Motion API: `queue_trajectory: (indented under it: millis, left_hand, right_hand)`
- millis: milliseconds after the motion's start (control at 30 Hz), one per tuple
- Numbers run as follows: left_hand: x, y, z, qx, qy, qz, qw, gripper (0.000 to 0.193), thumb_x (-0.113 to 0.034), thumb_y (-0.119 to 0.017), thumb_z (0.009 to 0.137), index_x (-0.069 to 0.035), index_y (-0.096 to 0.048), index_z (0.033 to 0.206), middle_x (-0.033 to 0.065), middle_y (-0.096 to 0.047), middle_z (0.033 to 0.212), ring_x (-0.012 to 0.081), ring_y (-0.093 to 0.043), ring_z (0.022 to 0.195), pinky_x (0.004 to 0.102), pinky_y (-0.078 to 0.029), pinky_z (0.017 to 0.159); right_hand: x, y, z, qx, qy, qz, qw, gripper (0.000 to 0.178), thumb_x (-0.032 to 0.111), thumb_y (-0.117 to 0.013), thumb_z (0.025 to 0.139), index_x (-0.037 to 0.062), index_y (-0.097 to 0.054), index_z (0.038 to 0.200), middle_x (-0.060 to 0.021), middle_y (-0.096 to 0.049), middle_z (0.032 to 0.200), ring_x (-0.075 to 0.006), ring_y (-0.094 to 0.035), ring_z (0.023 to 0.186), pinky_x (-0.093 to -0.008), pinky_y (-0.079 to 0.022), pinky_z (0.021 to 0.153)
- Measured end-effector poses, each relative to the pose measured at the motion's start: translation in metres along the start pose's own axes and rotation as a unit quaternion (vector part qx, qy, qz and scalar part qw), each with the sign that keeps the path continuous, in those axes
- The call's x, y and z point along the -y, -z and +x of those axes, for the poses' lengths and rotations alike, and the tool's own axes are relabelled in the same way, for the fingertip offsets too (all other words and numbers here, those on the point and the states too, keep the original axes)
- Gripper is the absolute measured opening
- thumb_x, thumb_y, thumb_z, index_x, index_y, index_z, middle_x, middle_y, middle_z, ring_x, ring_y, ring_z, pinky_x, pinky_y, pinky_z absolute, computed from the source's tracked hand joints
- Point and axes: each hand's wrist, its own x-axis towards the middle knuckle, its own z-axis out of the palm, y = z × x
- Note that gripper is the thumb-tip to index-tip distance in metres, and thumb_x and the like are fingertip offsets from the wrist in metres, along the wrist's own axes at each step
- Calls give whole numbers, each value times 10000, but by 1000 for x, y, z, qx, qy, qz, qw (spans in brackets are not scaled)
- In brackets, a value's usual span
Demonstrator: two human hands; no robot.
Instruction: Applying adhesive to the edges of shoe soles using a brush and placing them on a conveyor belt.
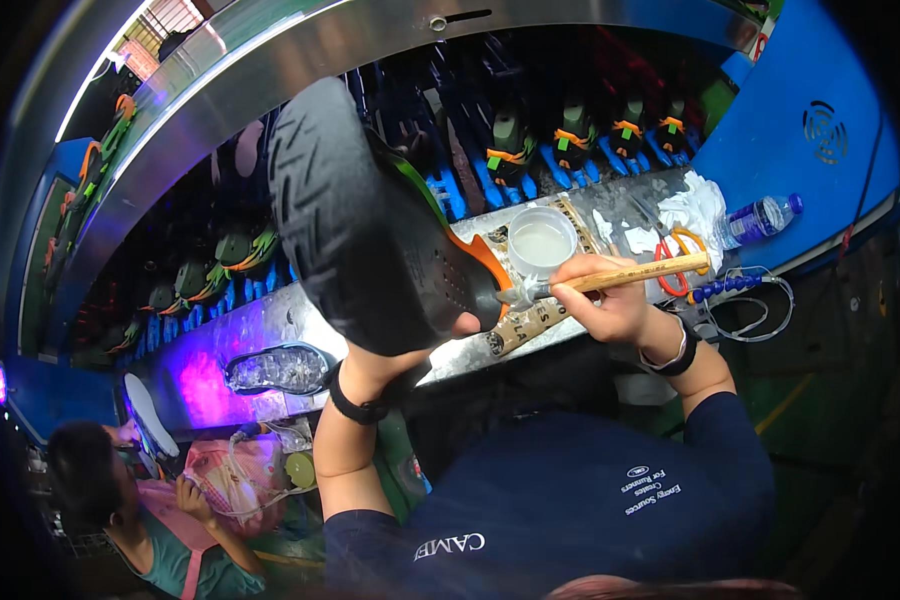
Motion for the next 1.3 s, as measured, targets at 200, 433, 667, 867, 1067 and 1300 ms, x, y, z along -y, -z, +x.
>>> queue_trajectory:
  millis: [200,433,667,867,1067,1300]
  left_hand:
    - [-3,-2,-1,23,37,1,999,507,-239,-747,653,6,-537,1043,89,-580,977,203,-550,896,310,-429,796]
    - [2,-1,-3,30,43,-43,998,609,-181,-783,603,-1,-484,1101,75,-543,991,165,-516,902,285,-414,788]
    - [23,3,7,-62,-62,-73,993,588,-123,-779,604,19,-471,1083,92,-571,1003,164,-577,875,278,-455,754]
    - [28,-6,10,-61,34,-233,970,658,-136,-756,646,-9,-373,1166,107,-546,1028,179,-561,912,296,-454,792]
    - [35,-7,14,-50,58,-285,955,636,-154,-740,671,-20,-375,1174,88,-521,1063,172,-520,967,303,-415,847]
    - [41,-9,13,-51,73,-299,950,631,-156,-724,689,-23,-365,1190,83,-510,1078,170,-507,985,307,-410,858]
  right_hand:
    - [6,-9,-8,-31,-30,73,996,98,-18,-558,749,-26,-569,847,-48,-564,677,-70,-501,554,-192,-381,487]
    - [9,-8,-15,-52,-137,216,965,71,8,-560,783,-2,-556,854,5,-538,684,-27,-448,563,-182,-348,488]
    - [-2,-1,-8,-27,-77,98,992,102,-4,-557,777,-22,-560,877,-35,-551,699,-45,-479,572,-173,-367,500]
    - [-9,-3,3,-42,-24,63,997,110,-38,-560,746,-27,-573,855,-64,-566,770,-72,-505,622,-190,-384,524]
    - [-11,-4,10,-72,18,38,997,116,-40,-567,735,-33,-582,850,-93,-592,805,-97,-542,663,-207,-424,572]
    - [-1,-6,10,19,46,-9,999,91,-2,-593,724,-8,-575,813,-74,-589,688,-119,-533,534,-223,-406,476]
